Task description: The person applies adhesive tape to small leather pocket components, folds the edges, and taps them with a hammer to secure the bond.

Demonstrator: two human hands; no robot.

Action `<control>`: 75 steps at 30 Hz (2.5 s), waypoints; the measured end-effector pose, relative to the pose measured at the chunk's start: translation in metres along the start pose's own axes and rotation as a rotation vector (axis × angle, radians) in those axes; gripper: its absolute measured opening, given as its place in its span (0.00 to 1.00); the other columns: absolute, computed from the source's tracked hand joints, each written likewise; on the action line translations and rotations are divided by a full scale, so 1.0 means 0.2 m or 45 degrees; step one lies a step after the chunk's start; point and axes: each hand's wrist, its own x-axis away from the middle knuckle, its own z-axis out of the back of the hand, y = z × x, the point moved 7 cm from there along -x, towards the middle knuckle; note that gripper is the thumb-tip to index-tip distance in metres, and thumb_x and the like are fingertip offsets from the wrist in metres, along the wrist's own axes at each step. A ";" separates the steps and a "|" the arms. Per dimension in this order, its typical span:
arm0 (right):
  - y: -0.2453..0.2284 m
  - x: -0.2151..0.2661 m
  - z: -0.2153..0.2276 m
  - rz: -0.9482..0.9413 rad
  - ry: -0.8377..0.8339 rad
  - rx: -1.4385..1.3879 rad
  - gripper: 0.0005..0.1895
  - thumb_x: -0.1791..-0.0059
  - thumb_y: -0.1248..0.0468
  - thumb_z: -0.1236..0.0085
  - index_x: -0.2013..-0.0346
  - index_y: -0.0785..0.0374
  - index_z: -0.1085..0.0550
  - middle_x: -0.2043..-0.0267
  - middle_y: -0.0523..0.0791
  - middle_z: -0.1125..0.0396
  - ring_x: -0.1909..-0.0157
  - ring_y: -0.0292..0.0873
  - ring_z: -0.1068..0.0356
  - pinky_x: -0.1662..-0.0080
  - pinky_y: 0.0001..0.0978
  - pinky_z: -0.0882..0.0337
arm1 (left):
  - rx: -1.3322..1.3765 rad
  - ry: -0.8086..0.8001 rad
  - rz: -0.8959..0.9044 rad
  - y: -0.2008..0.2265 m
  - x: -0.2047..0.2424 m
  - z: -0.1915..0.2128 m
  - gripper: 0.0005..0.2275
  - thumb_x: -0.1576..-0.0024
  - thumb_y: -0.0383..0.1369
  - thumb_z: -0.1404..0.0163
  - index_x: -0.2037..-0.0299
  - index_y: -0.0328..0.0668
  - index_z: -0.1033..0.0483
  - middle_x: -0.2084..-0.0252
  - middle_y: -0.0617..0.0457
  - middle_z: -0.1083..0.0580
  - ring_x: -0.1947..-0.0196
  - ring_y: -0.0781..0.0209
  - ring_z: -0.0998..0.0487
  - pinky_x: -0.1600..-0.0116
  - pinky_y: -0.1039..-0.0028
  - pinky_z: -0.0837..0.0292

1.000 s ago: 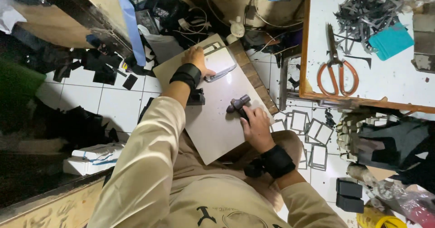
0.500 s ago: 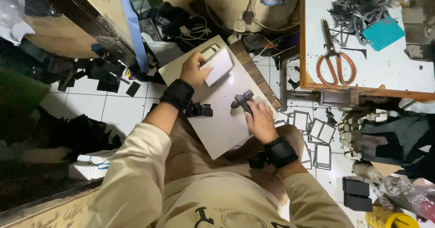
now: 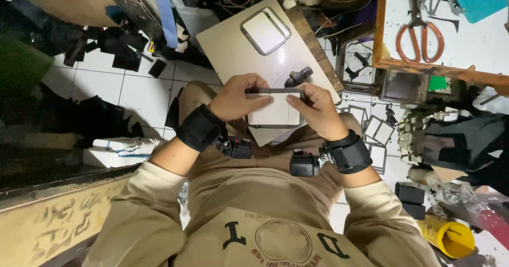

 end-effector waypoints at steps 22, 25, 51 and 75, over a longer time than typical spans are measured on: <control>0.11 0.07 -0.18 -0.088 0.036 0.075 0.05 0.45 0.70 0.41 0.54 0.65 0.26 0.67 0.32 0.37 0.66 0.24 0.41 0.64 0.19 0.39 | -0.153 0.120 -0.050 -0.15 0.01 0.04 0.11 0.42 0.36 0.42 0.69 0.33 0.20 0.75 0.51 0.23 0.76 0.68 0.25 0.67 0.74 0.29; 0.09 0.06 -0.18 -0.054 0.047 -0.048 0.05 0.44 0.69 0.44 0.54 0.65 0.26 0.61 0.34 0.30 0.59 0.25 0.35 0.57 0.19 0.34 | -0.083 0.308 -0.152 -0.16 0.04 0.11 0.08 0.41 0.31 0.43 0.68 0.33 0.21 0.73 0.54 0.22 0.73 0.69 0.24 0.64 0.76 0.28; 0.09 -0.11 -0.16 -0.220 -0.089 0.373 0.10 0.47 0.66 0.40 0.51 0.64 0.25 0.57 0.39 0.27 0.58 0.29 0.32 0.61 0.23 0.32 | -0.021 0.025 0.033 -0.38 0.05 -0.06 0.07 0.43 0.28 0.42 0.61 0.31 0.25 0.72 0.50 0.23 0.73 0.67 0.23 0.66 0.73 0.28; 0.27 -0.25 -0.25 -0.166 -0.114 0.691 0.06 0.50 0.69 0.38 0.60 0.67 0.22 0.66 0.45 0.26 0.71 0.35 0.32 0.65 0.29 0.31 | -0.467 0.268 0.026 -0.57 0.00 -0.08 0.08 0.37 0.31 0.45 0.57 0.32 0.28 0.62 0.44 0.28 0.61 0.45 0.25 0.56 0.60 0.30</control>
